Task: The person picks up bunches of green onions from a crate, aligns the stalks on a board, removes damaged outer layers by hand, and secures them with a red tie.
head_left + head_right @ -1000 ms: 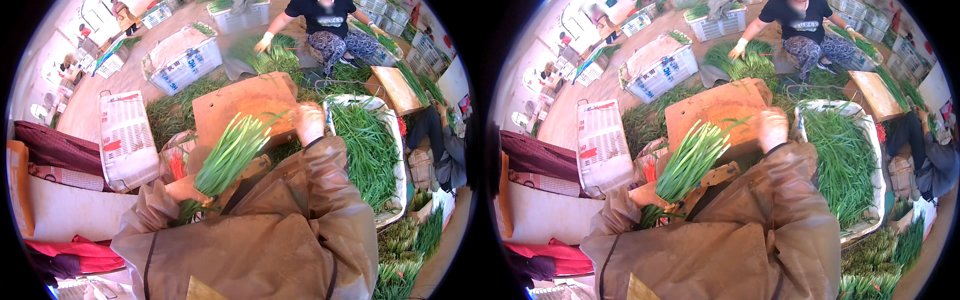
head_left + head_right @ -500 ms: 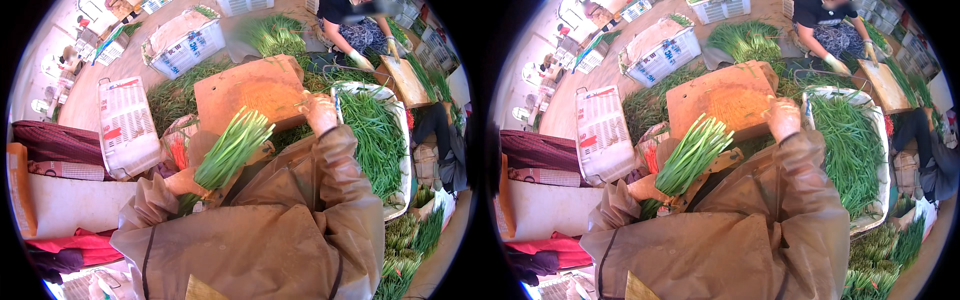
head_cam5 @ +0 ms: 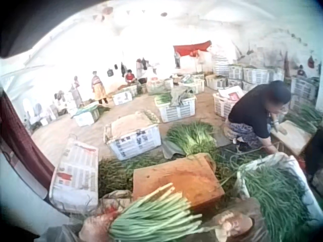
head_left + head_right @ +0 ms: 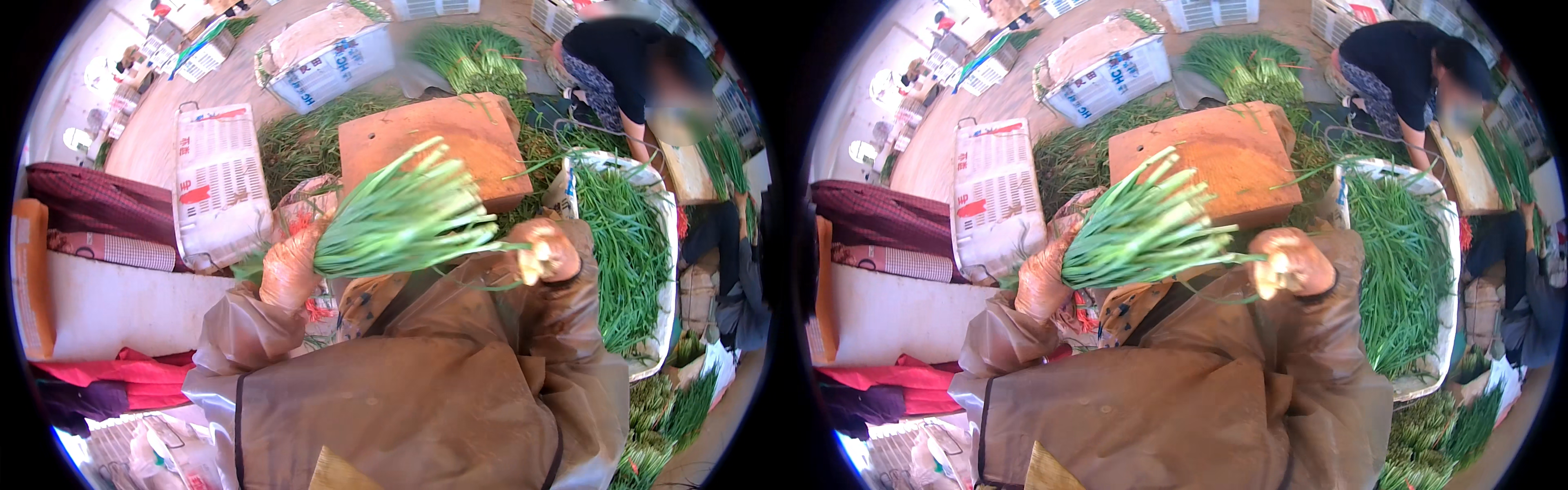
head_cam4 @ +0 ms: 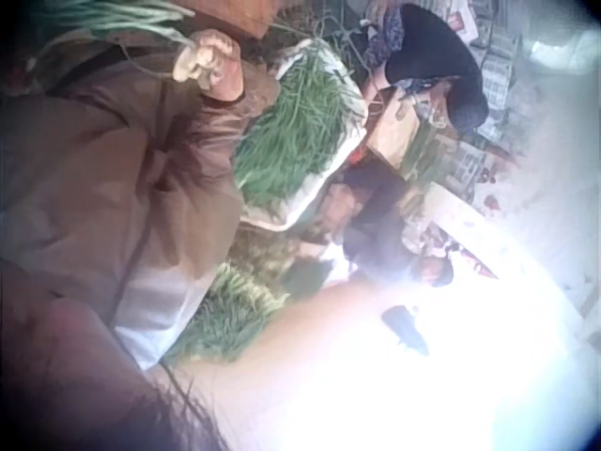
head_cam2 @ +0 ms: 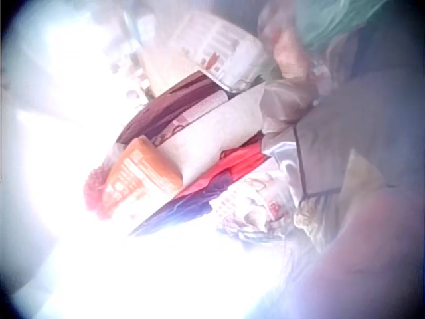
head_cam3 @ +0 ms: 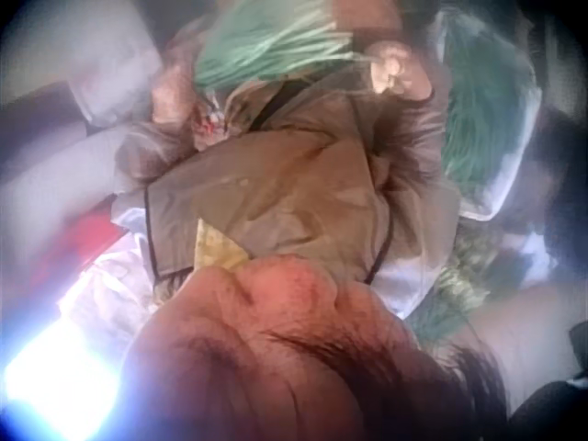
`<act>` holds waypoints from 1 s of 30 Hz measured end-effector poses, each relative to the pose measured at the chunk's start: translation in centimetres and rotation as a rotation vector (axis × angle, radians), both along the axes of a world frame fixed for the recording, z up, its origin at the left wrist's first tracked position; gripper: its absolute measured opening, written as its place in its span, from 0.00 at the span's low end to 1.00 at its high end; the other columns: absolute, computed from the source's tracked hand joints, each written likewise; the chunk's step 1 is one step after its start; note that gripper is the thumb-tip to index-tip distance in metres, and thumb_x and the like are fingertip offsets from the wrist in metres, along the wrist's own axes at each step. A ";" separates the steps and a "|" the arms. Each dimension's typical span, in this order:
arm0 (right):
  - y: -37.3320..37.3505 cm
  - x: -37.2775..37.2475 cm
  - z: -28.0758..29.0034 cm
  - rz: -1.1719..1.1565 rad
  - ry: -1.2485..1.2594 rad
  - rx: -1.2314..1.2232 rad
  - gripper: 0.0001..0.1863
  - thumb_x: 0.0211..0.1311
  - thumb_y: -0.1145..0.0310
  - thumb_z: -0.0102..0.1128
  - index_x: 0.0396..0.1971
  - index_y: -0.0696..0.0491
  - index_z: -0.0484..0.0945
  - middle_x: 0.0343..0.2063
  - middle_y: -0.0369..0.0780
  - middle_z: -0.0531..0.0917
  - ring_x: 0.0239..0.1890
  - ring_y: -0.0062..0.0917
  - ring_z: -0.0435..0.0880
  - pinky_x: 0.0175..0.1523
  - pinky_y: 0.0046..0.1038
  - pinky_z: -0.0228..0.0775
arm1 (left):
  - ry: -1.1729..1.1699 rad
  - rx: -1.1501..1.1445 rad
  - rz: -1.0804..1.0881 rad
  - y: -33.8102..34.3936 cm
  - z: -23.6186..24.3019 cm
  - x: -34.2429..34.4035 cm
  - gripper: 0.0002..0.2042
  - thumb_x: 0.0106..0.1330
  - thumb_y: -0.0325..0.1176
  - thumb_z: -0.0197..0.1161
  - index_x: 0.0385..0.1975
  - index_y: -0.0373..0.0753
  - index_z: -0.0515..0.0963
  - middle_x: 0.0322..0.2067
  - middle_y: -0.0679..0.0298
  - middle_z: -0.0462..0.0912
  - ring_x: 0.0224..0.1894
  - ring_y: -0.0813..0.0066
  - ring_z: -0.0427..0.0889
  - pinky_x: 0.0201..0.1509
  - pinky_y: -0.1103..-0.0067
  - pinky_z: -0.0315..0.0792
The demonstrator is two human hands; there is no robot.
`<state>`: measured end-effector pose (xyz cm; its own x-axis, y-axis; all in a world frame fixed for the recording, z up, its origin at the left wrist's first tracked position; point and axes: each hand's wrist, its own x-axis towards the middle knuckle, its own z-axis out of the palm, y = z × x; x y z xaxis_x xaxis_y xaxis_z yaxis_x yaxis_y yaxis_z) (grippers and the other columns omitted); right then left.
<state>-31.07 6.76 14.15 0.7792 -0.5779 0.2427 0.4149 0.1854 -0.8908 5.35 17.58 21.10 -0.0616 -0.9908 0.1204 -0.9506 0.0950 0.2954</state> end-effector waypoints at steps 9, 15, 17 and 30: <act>-2.0 -6.6 -1.1 -0.464 1.353 -0.385 0.22 0.53 0.65 0.60 0.49 0.56 0.74 0.35 0.38 0.81 0.38 0.21 0.78 0.47 0.24 0.69 | -0.563 -0.522 -0.108 -1.1 -0.3 2.6 0.28 0.50 0.26 0.56 0.56 0.48 0.68 0.30 0.67 0.74 0.29 0.70 0.75 0.34 0.74 0.71; 0.8 3.1 8.3 -0.644 0.531 -0.235 0.20 0.56 0.59 0.58 0.45 0.56 0.77 0.39 0.44 0.82 0.45 0.27 0.79 0.53 0.27 0.65 | -0.625 -0.550 -0.183 -1.9 -0.9 1.5 0.30 0.50 0.27 0.57 0.58 0.48 0.65 0.28 0.69 0.72 0.29 0.72 0.74 0.33 0.76 0.71; -0.2 5.7 10.6 -0.558 0.889 -0.746 0.24 0.58 0.51 0.54 0.43 0.57 0.77 0.40 0.46 0.81 0.45 0.34 0.78 0.54 0.31 0.64 | -0.664 -0.529 -0.237 -1.9 -0.8 1.5 0.31 0.49 0.26 0.56 0.59 0.48 0.64 0.26 0.69 0.69 0.27 0.73 0.72 0.32 0.76 0.70; -2.2 3.2 7.3 -0.058 0.316 0.088 0.15 0.61 0.63 0.52 0.36 0.60 0.76 0.26 0.36 0.80 0.26 0.18 0.78 0.39 0.22 0.69 | -0.652 -0.550 -0.300 -0.8 -1.3 2.9 0.31 0.47 0.28 0.59 0.58 0.50 0.67 0.34 0.68 0.73 0.31 0.73 0.75 0.34 0.75 0.71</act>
<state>-27.89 4.60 21.42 0.7731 -0.6315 -0.0589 0.1327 0.2518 -0.9586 8.25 16.80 19.81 -0.5298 -0.7348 0.4235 -0.8261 0.3343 -0.4536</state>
